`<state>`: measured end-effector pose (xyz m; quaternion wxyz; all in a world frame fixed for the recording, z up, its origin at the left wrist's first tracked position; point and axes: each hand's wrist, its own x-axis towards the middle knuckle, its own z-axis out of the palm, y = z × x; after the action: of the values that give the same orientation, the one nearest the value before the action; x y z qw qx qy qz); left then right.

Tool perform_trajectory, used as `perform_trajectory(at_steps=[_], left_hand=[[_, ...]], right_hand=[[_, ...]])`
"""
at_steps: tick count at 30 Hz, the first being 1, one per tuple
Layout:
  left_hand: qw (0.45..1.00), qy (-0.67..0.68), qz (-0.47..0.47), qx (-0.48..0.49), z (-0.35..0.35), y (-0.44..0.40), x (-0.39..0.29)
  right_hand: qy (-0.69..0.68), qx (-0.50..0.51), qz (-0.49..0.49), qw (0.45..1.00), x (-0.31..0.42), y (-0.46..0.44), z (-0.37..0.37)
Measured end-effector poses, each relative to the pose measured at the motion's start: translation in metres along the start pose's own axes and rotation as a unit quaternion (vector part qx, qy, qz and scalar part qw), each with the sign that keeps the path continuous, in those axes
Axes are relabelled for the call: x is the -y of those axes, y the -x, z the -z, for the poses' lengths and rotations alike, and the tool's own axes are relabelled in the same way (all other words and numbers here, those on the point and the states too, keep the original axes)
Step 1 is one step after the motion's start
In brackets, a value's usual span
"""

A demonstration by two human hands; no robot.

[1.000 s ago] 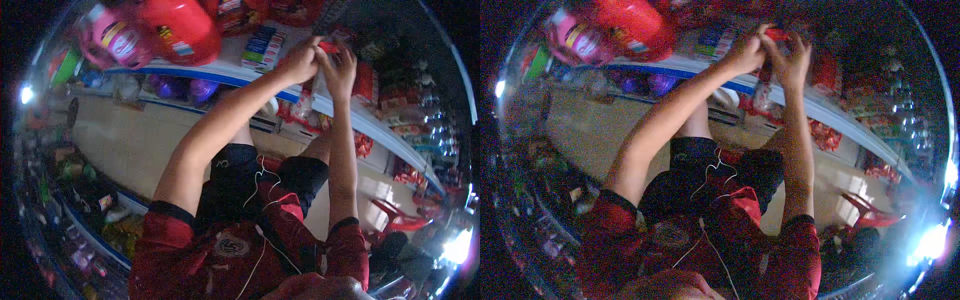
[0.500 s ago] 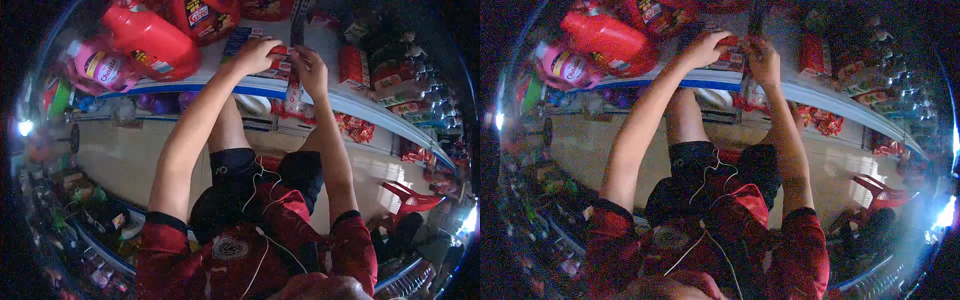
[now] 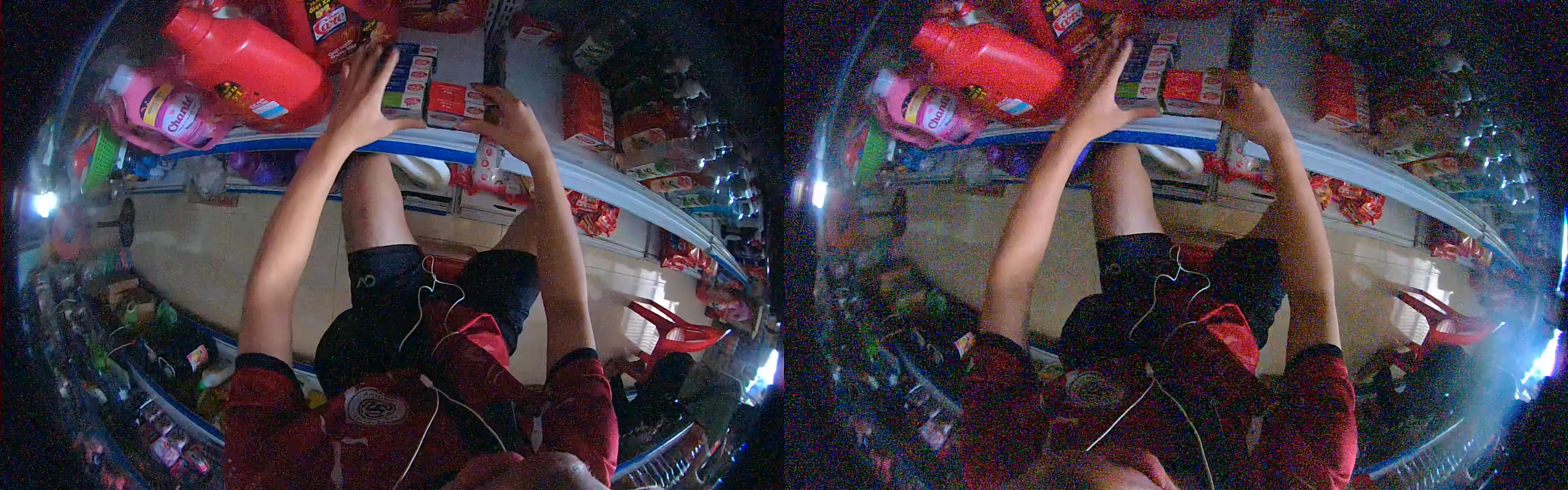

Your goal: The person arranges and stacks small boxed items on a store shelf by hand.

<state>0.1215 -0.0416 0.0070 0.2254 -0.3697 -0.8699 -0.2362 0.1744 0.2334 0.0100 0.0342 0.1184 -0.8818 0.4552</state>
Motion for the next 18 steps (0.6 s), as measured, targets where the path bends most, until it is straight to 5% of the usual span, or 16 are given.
perform_trajectory(at_steps=[7,9,18], left_hand=[[0.983,0.113,0.128,-0.072,-0.041,0.034,0.01],[0.933,0.259,0.245,-0.056,-0.039,0.035,-0.002],[0.943,0.201,0.241,-0.109,-0.039,0.035,-0.006]], right_hand=[[0.094,-0.013,0.031,0.995,-0.007,-0.003,-0.003],[0.093,-0.023,0.052,0.994,-0.008,-0.004,-0.003],[-0.066,0.008,0.013,0.998,0.008,-0.017,0.002]])
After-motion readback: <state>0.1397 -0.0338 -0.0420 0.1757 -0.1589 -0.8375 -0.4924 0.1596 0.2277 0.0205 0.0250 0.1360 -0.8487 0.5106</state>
